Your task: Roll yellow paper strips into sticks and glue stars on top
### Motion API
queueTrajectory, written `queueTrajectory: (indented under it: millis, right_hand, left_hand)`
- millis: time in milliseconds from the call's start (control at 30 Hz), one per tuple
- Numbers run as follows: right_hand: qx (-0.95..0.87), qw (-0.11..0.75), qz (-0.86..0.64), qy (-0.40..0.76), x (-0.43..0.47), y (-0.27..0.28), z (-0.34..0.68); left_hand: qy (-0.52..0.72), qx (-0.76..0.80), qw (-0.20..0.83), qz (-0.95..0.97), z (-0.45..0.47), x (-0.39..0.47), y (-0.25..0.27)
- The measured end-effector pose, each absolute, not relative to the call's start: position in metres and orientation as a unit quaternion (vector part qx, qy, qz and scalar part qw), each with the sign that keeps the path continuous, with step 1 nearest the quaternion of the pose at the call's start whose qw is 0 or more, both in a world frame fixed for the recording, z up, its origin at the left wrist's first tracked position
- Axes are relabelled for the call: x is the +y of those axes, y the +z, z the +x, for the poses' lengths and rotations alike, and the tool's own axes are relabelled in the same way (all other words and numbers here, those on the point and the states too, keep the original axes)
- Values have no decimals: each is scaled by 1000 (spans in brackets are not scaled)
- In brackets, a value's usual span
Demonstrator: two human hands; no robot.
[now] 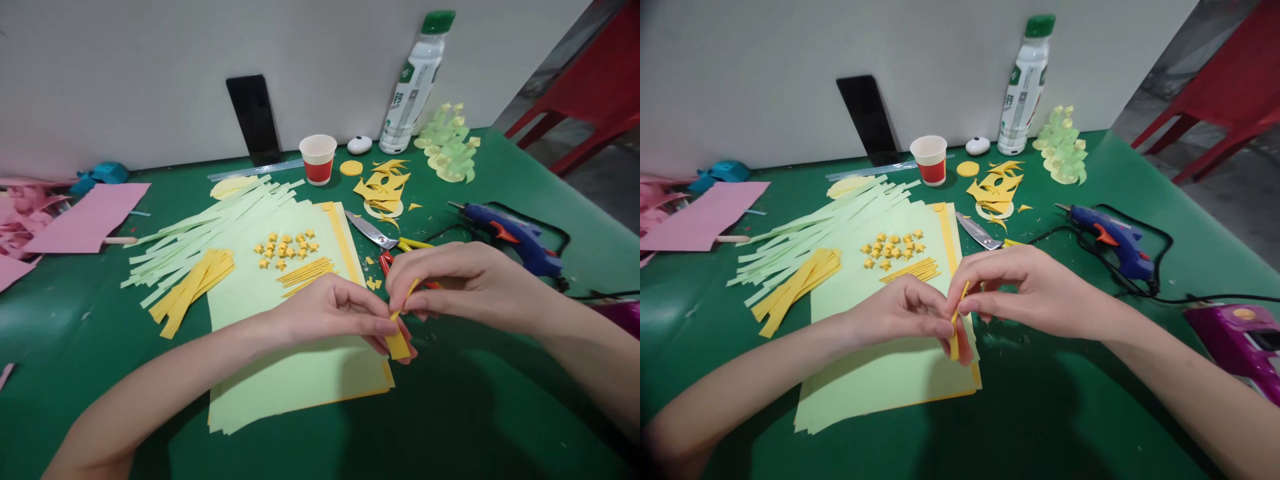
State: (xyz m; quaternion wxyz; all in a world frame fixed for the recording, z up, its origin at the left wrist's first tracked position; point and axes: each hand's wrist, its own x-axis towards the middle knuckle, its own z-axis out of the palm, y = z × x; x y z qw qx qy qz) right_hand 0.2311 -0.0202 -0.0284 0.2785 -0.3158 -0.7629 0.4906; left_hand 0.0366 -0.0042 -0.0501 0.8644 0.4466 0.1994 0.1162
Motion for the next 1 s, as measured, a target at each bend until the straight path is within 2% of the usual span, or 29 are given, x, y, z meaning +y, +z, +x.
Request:
queueTrajectory:
  millis: [67, 167, 233, 300, 400, 600, 700, 833, 1000]
  right_hand:
    - [-741, 290, -349, 494, -21, -29, 232]
    - [-696, 323, -430, 475, -23, -28, 231]
    - [-702, 305, -454, 456, -23, -28, 228]
    - [-742, 256, -447, 430, -24, -28, 223]
    - [-797, 222, -410, 385, -29, -29, 214]
    - [-816, 312, -395, 284, -40, -34, 202]
    - [-824, 329, -387, 251, -43, -34, 201]
    - [-819, 327, -388, 269, -45, -31, 201]
    - [-778, 311, -410, 359, -48, -26, 203]
  left_hand:
    - [159, 229, 843, 460, 38, -5, -53]
    - [294, 242, 779, 499, 40, -4, -57]
    - [379, 247, 729, 513, 40, -3, -60]
    - [412, 256, 698, 527, 40, -3, -64]
    - [413, 252, 683, 547, 40, -4, -67]
    - [417, 243, 701, 525, 43, -9, -68]
    - [410, 229, 726, 503, 42, -8, -67]
    - [386, 195, 741, 514, 39, -5, -64]
    - [414, 187, 637, 623, 33, -3, -57]
